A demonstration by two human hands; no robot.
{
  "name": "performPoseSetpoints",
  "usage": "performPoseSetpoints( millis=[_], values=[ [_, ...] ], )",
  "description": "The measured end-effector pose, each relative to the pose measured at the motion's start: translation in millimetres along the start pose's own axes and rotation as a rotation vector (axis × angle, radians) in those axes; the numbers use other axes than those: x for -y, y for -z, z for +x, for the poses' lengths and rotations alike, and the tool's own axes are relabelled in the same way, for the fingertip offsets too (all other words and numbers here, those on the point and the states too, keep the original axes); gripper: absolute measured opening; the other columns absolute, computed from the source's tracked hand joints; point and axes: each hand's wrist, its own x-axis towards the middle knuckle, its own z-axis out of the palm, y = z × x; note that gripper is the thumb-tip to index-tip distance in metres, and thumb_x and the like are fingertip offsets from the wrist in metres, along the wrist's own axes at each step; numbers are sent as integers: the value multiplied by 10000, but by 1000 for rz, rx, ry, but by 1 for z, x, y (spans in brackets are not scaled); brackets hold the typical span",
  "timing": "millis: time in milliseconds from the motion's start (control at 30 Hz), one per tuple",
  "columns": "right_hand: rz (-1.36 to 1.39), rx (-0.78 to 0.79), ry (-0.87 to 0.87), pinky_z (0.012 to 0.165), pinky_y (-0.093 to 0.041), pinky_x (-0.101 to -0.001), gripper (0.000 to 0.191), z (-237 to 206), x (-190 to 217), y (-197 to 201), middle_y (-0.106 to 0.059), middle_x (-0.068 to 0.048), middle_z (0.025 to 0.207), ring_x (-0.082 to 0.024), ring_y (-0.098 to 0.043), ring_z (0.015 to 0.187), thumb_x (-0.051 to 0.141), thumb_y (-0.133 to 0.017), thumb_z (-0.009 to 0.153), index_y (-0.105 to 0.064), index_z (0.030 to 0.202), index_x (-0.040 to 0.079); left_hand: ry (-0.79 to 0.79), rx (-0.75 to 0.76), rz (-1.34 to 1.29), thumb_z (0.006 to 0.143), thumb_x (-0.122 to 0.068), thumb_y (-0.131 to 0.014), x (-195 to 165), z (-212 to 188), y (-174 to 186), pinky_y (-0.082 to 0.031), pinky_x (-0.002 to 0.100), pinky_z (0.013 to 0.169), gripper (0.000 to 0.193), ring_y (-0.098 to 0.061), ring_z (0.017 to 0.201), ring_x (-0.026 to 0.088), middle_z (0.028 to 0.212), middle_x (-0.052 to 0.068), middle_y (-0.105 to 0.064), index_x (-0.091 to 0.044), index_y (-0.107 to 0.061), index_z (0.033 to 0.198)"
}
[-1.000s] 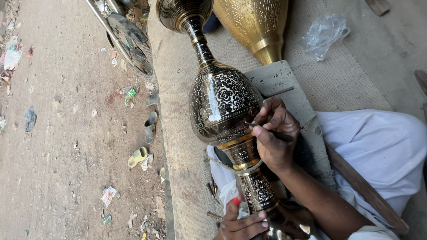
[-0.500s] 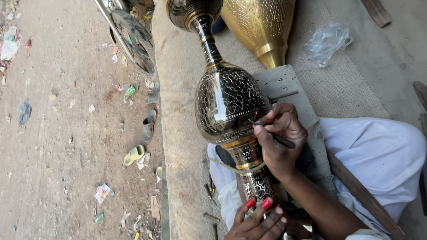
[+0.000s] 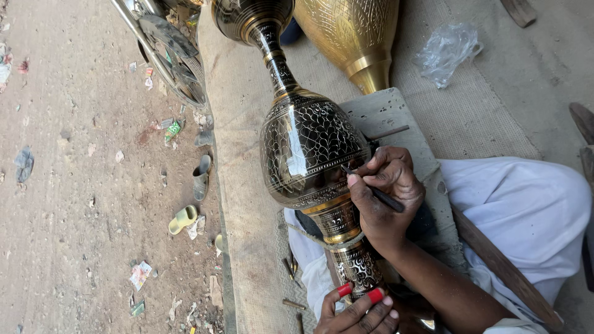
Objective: The person uses a hammer and chisel to engrave intricate patterns onto a brass vessel. They repeatedly strike the chisel to create detailed designs and occasionally switch tools to refine the work.
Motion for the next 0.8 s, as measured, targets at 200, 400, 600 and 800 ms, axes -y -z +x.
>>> performPoseSetpoints(
  millis=[200,400,600,800],
  values=[
    [-86,7,40,850,-576,-209,268,1,3,-1,-514,-44,1138,-52,-610,938,-42,-722,959,-492,874,65,-61,19,18,1004,-216,-775,1,2,5,-503,406,1072,201,-699,1231,53,1236,-164,-751,-327,-730,1165],
    [-238,55,117,828,-583,-212,277,-2,9,-5,-517,-64,1100,-74,-604,920,-26,-757,914,-503,844,59,-90,7,13,1013,-222,-773,6,2,4,-496,417,1076,197,-690,1245,57,1248,-153,-744,-321,-725,1175],
    [-298,98,146,791,-604,-213,280,0,16,-6,-520,-71,1075,-86,-614,932,-29,-770,891,-513,823,60,-80,26,-1,1021,-215,-760,4,1,5,-488,418,1080,207,-689,1252,62,1260,-147,-741,-325,-724,1192],
    [-320,173,206,825,-617,-240,272,1,18,-7,-523,-79,1083,-79,-628,917,-21,-787,871,-536,810,67,-67,73,-23,1009,-206,-753,3,3,6,-473,423,1085,213,-697,1252,64,1261,-129,-755,-312,-729,1191]
  ],
)
